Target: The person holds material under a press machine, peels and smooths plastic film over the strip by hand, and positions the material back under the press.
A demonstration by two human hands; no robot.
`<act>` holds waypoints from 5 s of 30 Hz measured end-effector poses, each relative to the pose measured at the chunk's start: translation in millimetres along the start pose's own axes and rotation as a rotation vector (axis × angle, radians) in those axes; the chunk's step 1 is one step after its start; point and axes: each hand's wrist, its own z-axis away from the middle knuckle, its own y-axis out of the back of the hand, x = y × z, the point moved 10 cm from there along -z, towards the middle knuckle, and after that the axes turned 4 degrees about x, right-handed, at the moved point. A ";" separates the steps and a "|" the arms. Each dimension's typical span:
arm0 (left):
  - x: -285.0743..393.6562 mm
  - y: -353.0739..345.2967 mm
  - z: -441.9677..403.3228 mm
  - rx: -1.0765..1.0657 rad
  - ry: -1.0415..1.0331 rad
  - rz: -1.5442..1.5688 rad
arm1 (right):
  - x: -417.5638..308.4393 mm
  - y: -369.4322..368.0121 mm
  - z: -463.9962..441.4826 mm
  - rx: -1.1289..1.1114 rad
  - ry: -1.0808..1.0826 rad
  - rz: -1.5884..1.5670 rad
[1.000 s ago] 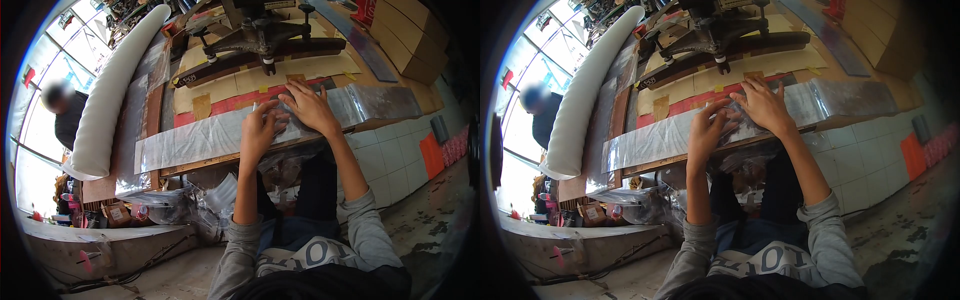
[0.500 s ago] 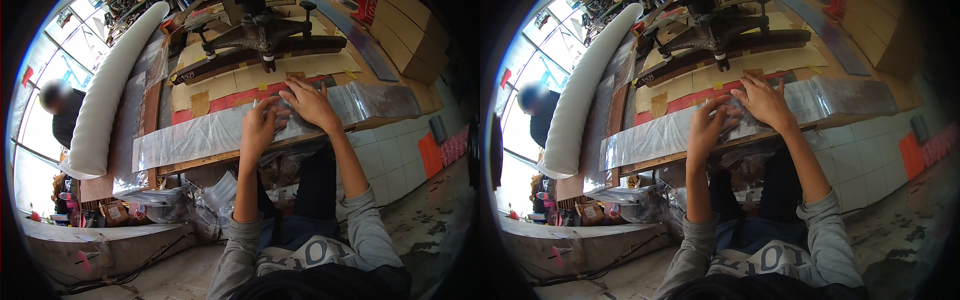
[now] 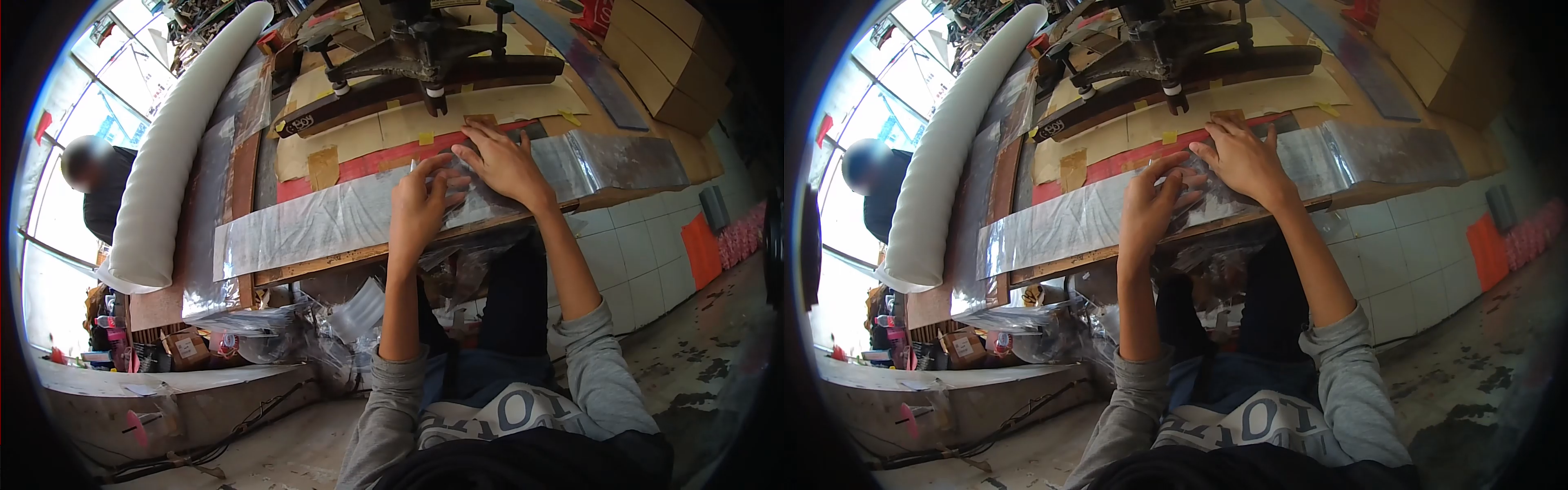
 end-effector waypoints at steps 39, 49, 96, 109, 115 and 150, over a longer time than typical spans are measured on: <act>4.6 2.1 0.6 -0.025 0.019 0.002 | -1.3 0.1 -2.9 0.044 0.013 0.026; 5.7 2.8 0.3 -0.018 0.010 -0.005 | -2.3 -0.8 -4.0 0.063 0.028 0.043; 3.1 1.0 6.6 -0.018 0.085 -0.008 | -1.7 1.1 0.6 0.078 0.043 -0.064; 4.7 0.7 6.9 -0.027 0.053 -0.033 | 1.1 -2.2 0.4 0.036 0.012 -0.097; 3.9 2.9 5.3 0.009 0.026 -0.008 | 1.4 -2.1 1.1 0.057 0.019 -0.084; 6.8 3.0 5.8 0.019 0.027 -0.085 | -0.7 -1.1 -0.6 0.079 0.049 -0.048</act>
